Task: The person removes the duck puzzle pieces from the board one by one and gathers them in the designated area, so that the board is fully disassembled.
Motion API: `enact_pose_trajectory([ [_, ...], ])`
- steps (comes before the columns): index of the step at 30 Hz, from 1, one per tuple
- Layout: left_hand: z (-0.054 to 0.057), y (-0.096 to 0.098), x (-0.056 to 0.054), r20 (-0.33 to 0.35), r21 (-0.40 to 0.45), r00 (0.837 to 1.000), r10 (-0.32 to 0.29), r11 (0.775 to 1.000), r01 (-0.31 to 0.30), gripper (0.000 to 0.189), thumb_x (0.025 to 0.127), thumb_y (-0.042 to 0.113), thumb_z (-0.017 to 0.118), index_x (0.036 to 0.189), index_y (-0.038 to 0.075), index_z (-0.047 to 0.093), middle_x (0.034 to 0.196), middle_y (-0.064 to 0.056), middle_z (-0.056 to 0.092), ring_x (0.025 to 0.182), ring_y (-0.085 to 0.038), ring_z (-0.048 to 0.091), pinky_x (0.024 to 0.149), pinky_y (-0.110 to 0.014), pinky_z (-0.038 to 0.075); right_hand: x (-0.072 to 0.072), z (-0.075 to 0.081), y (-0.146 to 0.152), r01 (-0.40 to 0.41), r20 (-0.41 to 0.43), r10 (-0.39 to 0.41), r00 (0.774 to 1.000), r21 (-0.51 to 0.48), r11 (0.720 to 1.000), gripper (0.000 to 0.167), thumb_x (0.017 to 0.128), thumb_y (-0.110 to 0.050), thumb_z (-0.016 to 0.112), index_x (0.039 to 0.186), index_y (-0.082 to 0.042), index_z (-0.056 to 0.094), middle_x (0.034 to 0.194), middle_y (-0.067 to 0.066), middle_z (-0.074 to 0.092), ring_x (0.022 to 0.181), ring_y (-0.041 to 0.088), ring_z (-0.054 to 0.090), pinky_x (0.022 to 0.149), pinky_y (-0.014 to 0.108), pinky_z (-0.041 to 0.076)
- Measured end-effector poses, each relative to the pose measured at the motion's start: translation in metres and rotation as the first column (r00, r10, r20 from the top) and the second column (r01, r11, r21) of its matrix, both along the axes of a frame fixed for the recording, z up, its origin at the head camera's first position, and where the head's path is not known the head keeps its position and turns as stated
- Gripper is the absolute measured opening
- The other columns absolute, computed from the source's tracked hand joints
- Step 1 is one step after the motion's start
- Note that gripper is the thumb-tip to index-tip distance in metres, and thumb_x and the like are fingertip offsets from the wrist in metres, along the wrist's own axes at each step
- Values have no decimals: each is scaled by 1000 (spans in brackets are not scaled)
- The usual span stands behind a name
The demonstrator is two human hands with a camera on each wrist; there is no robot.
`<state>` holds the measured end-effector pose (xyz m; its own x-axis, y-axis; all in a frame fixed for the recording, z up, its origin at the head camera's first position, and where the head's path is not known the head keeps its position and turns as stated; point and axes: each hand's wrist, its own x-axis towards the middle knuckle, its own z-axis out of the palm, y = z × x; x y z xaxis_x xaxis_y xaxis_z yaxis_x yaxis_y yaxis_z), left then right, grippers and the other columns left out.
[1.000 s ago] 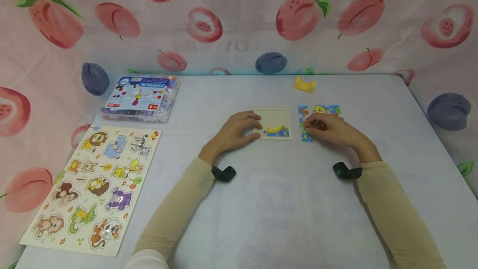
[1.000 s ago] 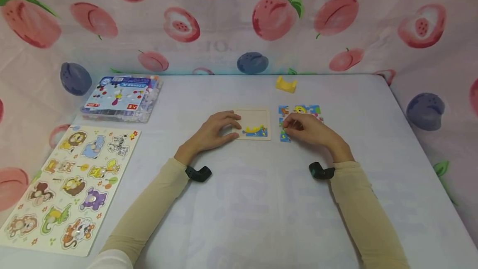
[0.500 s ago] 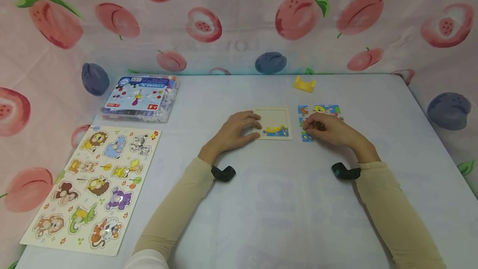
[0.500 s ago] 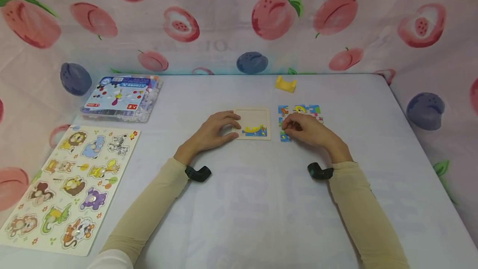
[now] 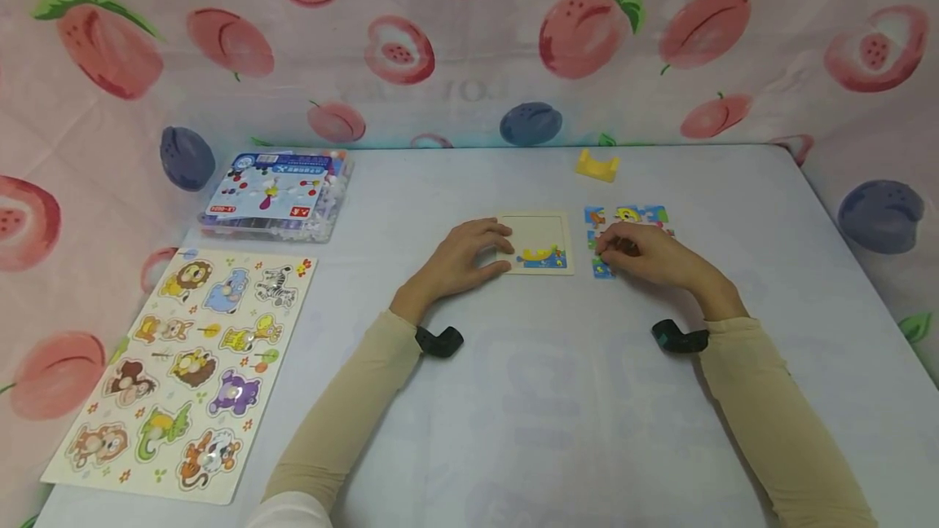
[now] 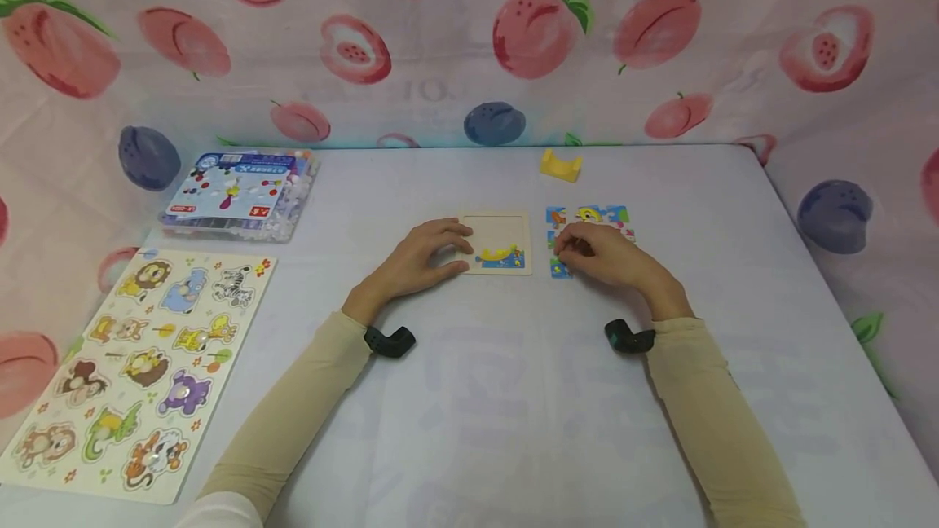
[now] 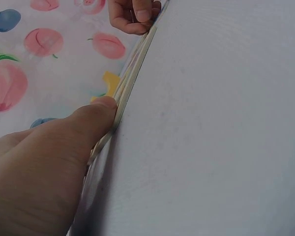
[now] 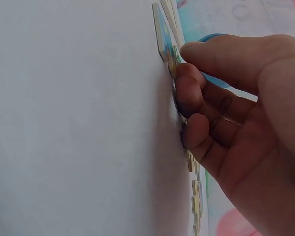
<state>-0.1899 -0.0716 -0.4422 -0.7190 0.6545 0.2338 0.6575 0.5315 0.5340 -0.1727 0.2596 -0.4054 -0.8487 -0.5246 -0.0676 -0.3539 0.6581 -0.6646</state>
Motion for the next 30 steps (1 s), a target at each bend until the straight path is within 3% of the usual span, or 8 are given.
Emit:
enact_pose_trajectory([
  [12, 0, -1, 1, 9, 8, 1000, 3, 1000, -3, 23, 89, 33, 65, 108, 19, 67, 134, 0, 56, 137, -20, 38, 114, -42, 27, -1, 1, -15, 11, -46, -10, 999, 17, 1000, 8, 91, -13, 62, 99, -15, 63, 91, -2, 59, 83, 11, 50, 71, 20, 44],
  [25, 0, -1, 0, 12, 5, 1000, 10, 1000, -10, 22, 89, 32, 65, 108, 20, 67, 134, 1, 55, 137, -20, 38, 114, -42, 27, -9, 0, -48, -118, -97, 114, 989, -35, 992, 19, 91, -8, 61, 110, -11, 64, 107, 2, 62, 91, 13, 49, 75, 27, 42],
  [30, -1, -1, 0, 3, 18, 1000, -2, 1000, 2, 23, 89, 33, 65, 107, 20, 67, 134, -1, 55, 136, -22, 39, 114, -42, 27, -13, 0, -63, -136, -64, 135, 989, -22, 990, 25, 91, -8, 61, 116, -12, 63, 111, 3, 60, 90, 14, 49, 74, 28, 42],
])
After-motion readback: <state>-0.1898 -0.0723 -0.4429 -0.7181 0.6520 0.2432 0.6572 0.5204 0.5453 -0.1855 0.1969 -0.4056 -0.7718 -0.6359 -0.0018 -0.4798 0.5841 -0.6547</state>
